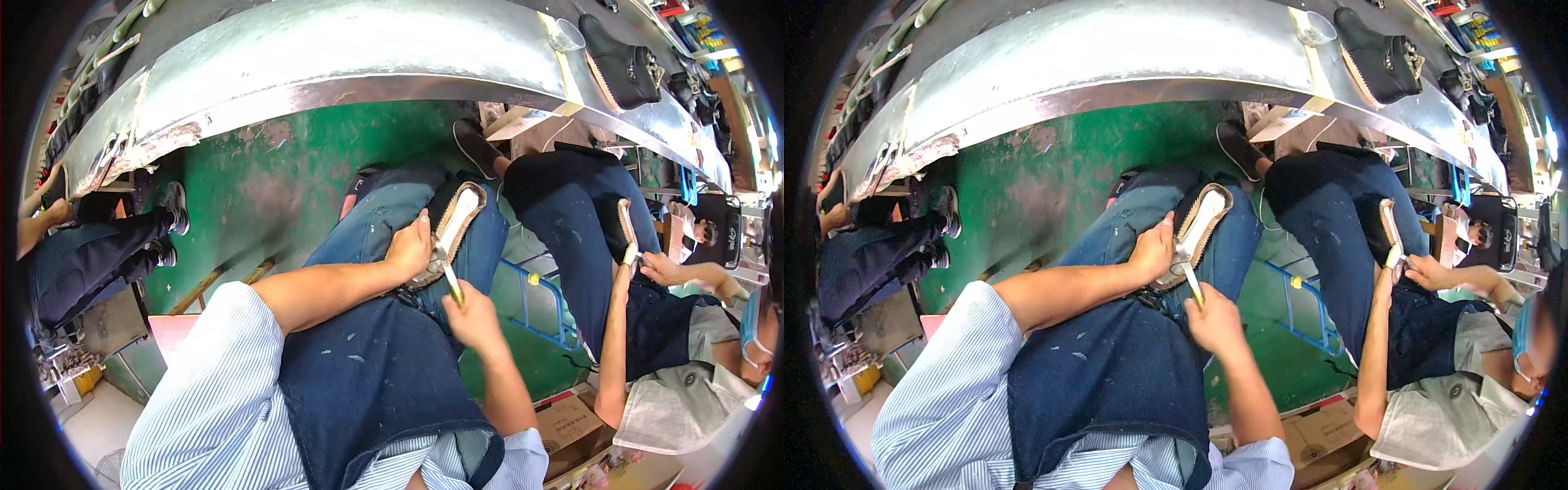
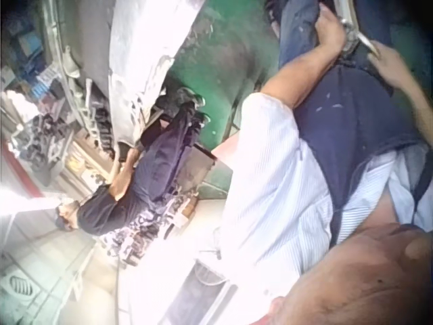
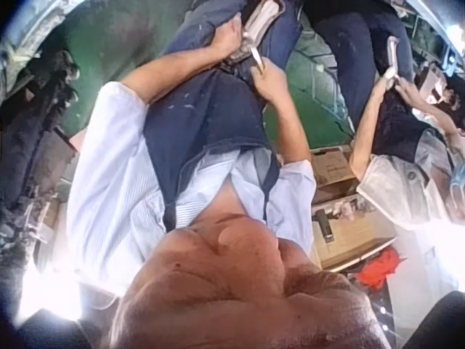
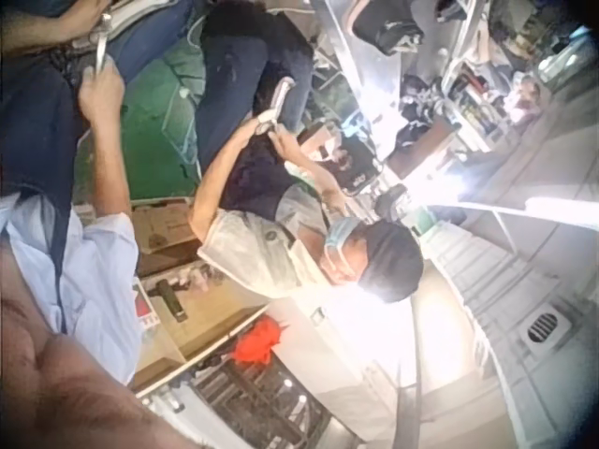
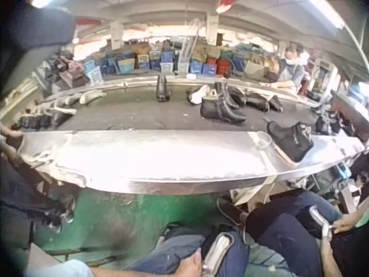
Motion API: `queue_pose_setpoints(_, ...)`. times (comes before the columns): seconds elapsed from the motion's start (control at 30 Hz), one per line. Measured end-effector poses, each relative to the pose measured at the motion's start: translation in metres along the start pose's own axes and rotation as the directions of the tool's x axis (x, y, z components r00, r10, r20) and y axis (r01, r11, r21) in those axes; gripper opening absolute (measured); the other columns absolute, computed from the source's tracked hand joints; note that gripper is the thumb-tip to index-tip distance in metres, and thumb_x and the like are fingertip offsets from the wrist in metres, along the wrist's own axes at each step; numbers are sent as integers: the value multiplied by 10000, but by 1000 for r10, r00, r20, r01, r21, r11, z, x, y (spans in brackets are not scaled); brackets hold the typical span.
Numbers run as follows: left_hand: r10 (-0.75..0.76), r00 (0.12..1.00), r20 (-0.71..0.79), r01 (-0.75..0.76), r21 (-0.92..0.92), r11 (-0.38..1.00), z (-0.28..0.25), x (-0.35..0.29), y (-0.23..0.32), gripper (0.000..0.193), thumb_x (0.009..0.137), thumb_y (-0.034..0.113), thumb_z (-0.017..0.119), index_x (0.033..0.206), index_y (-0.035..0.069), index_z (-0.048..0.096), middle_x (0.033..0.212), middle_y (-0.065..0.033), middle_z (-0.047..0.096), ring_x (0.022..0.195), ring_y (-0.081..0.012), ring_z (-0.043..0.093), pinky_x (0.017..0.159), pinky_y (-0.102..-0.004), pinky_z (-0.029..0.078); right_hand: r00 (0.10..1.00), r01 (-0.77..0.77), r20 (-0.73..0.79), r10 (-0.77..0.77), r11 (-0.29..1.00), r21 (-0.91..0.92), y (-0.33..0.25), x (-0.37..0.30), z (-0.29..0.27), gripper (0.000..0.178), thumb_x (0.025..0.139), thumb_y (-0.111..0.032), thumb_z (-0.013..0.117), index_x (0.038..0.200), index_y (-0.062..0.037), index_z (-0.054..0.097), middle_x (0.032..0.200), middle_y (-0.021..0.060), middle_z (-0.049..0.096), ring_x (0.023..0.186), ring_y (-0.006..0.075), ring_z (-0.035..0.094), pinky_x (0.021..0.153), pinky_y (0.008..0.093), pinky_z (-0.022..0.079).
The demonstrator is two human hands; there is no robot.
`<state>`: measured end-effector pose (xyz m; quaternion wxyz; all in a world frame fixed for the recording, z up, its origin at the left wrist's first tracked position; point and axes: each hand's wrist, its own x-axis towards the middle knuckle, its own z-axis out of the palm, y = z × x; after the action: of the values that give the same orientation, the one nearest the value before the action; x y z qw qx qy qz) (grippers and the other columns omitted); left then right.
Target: Picking up shoe uppers from a conveyor belt and using lasting tools to pull and secure the material over a shoe last.
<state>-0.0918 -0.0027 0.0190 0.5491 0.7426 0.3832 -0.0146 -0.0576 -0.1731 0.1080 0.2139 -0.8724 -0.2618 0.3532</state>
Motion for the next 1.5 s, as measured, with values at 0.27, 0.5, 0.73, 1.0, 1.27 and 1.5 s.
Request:
queue_pose_setpoints(0.27, 115, 993, 37, -116, 11, 993, -8, -6, -2, 509, 1031, 314, 324, 1429, 10, 410, 1050, -321, 629, 977, -479, 607, 890, -520, 463, 978, 147, 179, -107, 963, -227, -12, 9, -56, 483, 859, -132, 610, 1257, 121, 508, 1159, 301, 597, 1089, 435, 581, 981, 459, 445)
queue_pose_setpoints(0.5, 213, 971, 106, -223, 96, 970, -6, -2, -11, 516, 1024, 248, 379, 1487, 29, 317, 1192, -329, 579, 1099, -451, 573, 940, -460, 452, 959, 199, -80, -272, 847, -494, -9, 43, -47, 379, 842, -84, 616, 1157, 114, 538, 1025, 254, 641, 988, 409, 627, 872, 429, 515)
queue_pose_setpoints(0.73, 223, 947, 229, -241, 52, 969, -15, -3, -8, 555, 1016, 230, 398, 1532, 101, 239, 1251, -367, 522, 1161, -497, 517, 972, -455, 437, 939, 180, -262, -222, 968, -175, 37, 62, -23, 262, 837, -104, 654, 1090, -63, 602, 962, 177, 669, 907, 387, 643, 774, 457, 513)
queue_pose_setpoints(1.0, 146, 873, 465, -335, 354, 873, -40, -7, 23, 573, 1009, 306, 420, 1531, 371, 192, 1290, -536, 321, 977, -611, 558, 923, -520, 500, 900, -281, 406, 158, 922, 265, 49, 57, -63, 260, 898, -147, 647, 1123, -24, 603, 923, 98, 688, 868, 191, 675, 722, 337, 542)
queue_pose_setpoints(1.27, 209, 827, 522, -420, 326, 847, -53, 6, 36, 536, 996, 282, 426, 1516, 273, 294, 886, -307, 644, 827, -481, 614, 788, -541, 496, 991, 132, 35, -132, 991, 5, 18, 63, -83, 276, 964, -250, 559, 1059, 8, 578, 876, 211, 646, 820, 370, 651, 713, 434, 524)
queue_pose_setpoints(1.5, 203, 794, 573, -413, 263, 872, -54, 5, 24, 566, 1003, 276, 429, 1526, 330, 222, 938, -379, 597, 869, -512, 610, 849, -557, 492, 991, 118, -56, -119, 993, -23, -4, 76, -78, 353, 999, -340, 466, 983, -3, 573, 918, 270, 649, 902, 481, 607, 759, 566, 468)
